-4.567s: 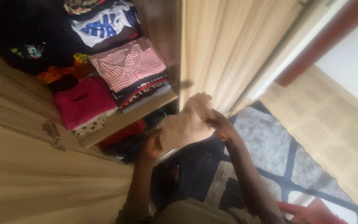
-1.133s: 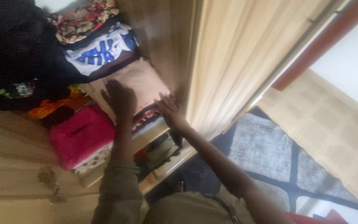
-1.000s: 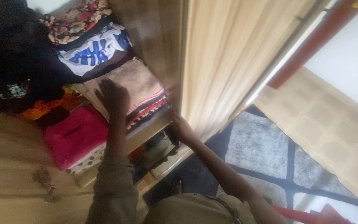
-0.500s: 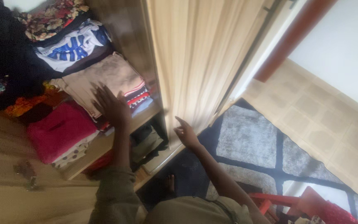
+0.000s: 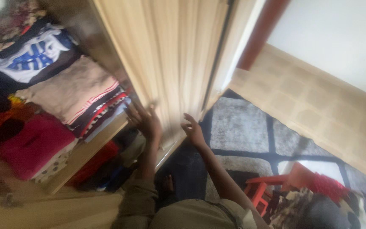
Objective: The person picks up folded clothes from a stack on a bed and places them one by one into stacks on a closet shelf.
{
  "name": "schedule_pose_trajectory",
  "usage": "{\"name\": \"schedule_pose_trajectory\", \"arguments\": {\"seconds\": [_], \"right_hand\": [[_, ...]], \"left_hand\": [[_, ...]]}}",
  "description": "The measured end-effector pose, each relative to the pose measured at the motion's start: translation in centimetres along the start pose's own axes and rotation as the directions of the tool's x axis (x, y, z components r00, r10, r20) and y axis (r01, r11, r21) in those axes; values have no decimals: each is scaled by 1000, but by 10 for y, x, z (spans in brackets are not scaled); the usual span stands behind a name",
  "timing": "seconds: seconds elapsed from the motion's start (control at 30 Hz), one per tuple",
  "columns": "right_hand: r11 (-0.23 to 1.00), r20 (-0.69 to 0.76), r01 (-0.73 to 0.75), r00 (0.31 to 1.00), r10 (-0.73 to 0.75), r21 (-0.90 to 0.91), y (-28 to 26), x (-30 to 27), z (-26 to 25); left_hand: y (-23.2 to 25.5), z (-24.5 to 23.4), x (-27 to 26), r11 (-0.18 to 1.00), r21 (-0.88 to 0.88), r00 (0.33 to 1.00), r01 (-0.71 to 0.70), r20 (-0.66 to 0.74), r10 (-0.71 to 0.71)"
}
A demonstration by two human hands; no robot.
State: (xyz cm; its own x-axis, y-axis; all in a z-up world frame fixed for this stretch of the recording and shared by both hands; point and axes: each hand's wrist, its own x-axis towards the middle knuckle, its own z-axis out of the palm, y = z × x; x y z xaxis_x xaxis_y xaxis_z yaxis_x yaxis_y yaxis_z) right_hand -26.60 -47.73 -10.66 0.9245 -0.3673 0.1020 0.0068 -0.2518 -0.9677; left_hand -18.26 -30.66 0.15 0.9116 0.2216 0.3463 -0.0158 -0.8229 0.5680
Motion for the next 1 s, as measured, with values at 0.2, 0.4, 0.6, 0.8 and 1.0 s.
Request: {"name": "schedule_pose_trajectory", "arguments": {"seconds": [0.2, 0.4, 0.6, 0.8, 1.0], "right_hand": [[996, -35, -84, 996, 84, 27, 1, -21, -41], [916, -20, -310, 945, 325, 254, -36, -59, -87], [877, -109, -263, 937, 331, 403, -38, -78, -133], [828, -288, -241, 858, 426, 507, 4, -113, -171], [792, -440, -241, 723, 532, 562, 54, -151, -217]], "left_hand": [[53, 34, -89, 951, -244, 978, -188, 39, 203], [79, 80, -147, 837, -297, 881, -460, -40, 471], [108, 113, -186, 785, -215, 768, -581, 174, 617], [145, 79, -235, 744, -406, 484, -531, 575, 660], [175, 90, -289, 670, -490, 235, -558, 681, 694]]}}
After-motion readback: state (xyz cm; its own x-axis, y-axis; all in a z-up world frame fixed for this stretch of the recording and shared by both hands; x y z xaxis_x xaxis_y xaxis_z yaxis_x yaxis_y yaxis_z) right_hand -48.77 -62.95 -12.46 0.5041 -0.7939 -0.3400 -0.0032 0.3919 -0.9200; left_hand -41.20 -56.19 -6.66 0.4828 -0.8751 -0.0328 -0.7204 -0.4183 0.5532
